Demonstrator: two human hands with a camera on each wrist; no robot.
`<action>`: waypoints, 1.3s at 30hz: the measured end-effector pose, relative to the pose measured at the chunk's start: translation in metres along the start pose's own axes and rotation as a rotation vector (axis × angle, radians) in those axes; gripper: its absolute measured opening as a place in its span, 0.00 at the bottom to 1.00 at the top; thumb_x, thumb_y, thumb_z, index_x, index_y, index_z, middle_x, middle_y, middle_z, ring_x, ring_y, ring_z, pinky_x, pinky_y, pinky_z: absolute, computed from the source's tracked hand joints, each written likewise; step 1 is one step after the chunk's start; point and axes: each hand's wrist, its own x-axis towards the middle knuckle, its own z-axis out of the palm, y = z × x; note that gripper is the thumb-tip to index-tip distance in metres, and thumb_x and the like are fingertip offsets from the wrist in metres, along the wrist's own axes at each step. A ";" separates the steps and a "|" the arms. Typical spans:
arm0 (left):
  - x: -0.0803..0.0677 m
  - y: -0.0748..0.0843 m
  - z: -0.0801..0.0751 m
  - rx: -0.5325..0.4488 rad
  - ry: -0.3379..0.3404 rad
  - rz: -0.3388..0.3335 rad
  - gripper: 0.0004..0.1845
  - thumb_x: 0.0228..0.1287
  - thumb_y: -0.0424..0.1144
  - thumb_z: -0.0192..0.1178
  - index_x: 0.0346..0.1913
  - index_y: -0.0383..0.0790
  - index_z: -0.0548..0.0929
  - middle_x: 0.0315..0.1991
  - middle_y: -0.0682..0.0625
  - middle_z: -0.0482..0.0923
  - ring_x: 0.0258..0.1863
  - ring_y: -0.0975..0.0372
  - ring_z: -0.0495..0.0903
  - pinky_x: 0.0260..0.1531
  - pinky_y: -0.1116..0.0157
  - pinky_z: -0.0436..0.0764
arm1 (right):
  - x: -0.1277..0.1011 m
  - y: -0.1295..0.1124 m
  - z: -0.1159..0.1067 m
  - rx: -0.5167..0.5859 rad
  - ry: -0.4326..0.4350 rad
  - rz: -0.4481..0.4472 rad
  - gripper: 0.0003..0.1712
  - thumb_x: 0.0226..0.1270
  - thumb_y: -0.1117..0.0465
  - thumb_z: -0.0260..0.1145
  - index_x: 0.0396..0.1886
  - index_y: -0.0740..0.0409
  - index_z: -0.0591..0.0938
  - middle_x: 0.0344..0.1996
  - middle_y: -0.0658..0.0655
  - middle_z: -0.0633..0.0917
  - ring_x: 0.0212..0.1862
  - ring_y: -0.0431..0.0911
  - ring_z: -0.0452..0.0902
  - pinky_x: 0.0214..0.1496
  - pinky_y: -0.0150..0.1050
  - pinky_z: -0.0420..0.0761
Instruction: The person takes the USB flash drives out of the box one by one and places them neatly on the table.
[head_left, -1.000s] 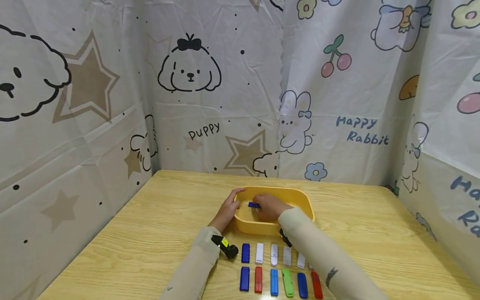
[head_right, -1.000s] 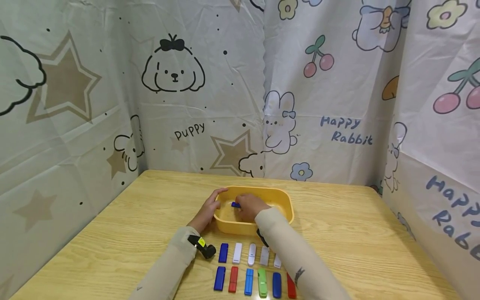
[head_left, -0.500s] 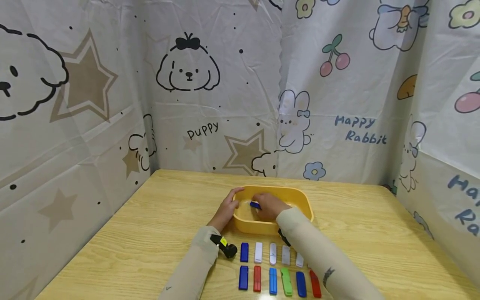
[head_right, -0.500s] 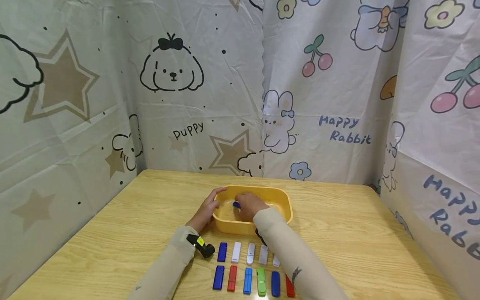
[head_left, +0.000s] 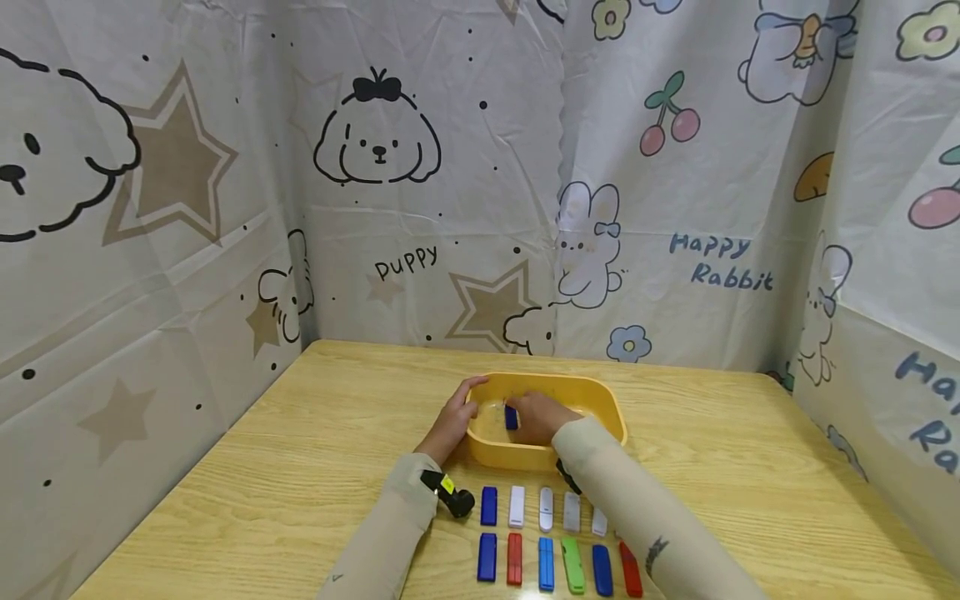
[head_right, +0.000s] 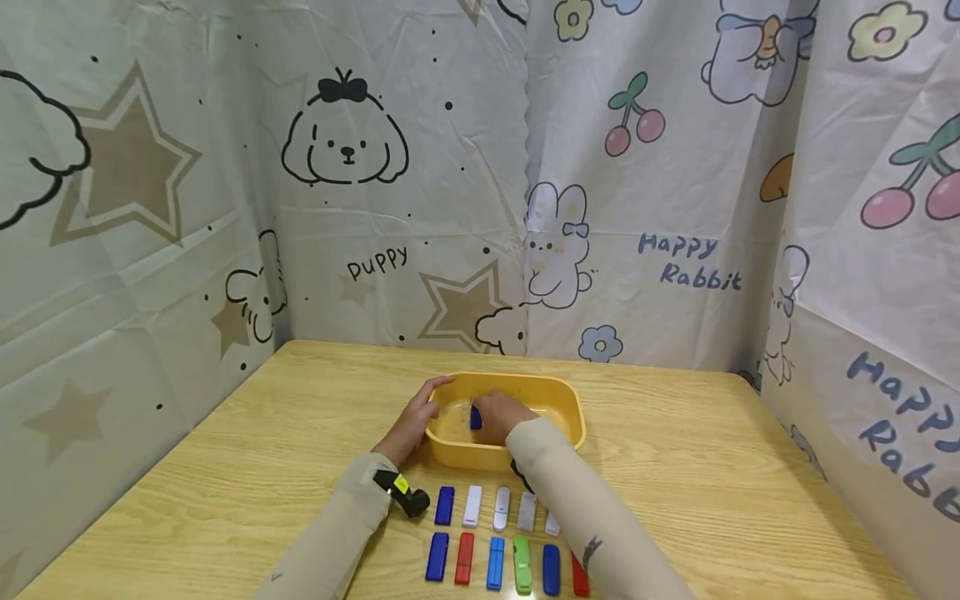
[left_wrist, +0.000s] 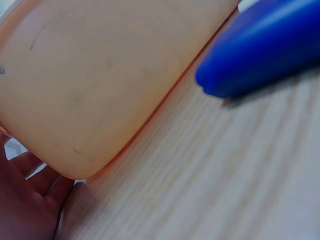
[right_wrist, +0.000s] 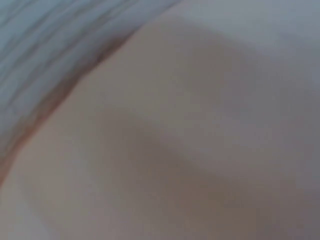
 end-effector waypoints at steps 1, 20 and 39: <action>0.000 -0.001 0.000 0.002 0.005 -0.003 0.31 0.58 0.27 0.42 0.68 0.40 0.66 0.71 0.40 0.59 0.66 0.47 0.60 0.51 0.58 0.67 | 0.000 0.000 0.000 0.003 -0.005 0.005 0.30 0.56 0.55 0.71 0.59 0.59 0.78 0.49 0.60 0.82 0.51 0.52 0.77 0.57 0.46 0.73; 0.001 -0.002 0.001 0.005 0.013 -0.019 0.32 0.57 0.29 0.43 0.68 0.44 0.67 0.71 0.43 0.60 0.67 0.48 0.60 0.55 0.55 0.65 | 0.001 0.002 -0.002 0.110 -0.015 0.087 0.25 0.53 0.46 0.72 0.40 0.60 0.78 0.31 0.52 0.78 0.33 0.45 0.72 0.41 0.38 0.73; -0.013 0.025 0.000 0.006 -0.004 -0.016 0.32 0.56 0.26 0.42 0.68 0.35 0.66 0.71 0.38 0.59 0.70 0.45 0.56 0.62 0.49 0.59 | -0.002 0.002 -0.004 0.174 0.007 0.086 0.24 0.47 0.42 0.74 0.20 0.57 0.78 0.12 0.47 0.71 0.17 0.42 0.67 0.20 0.34 0.64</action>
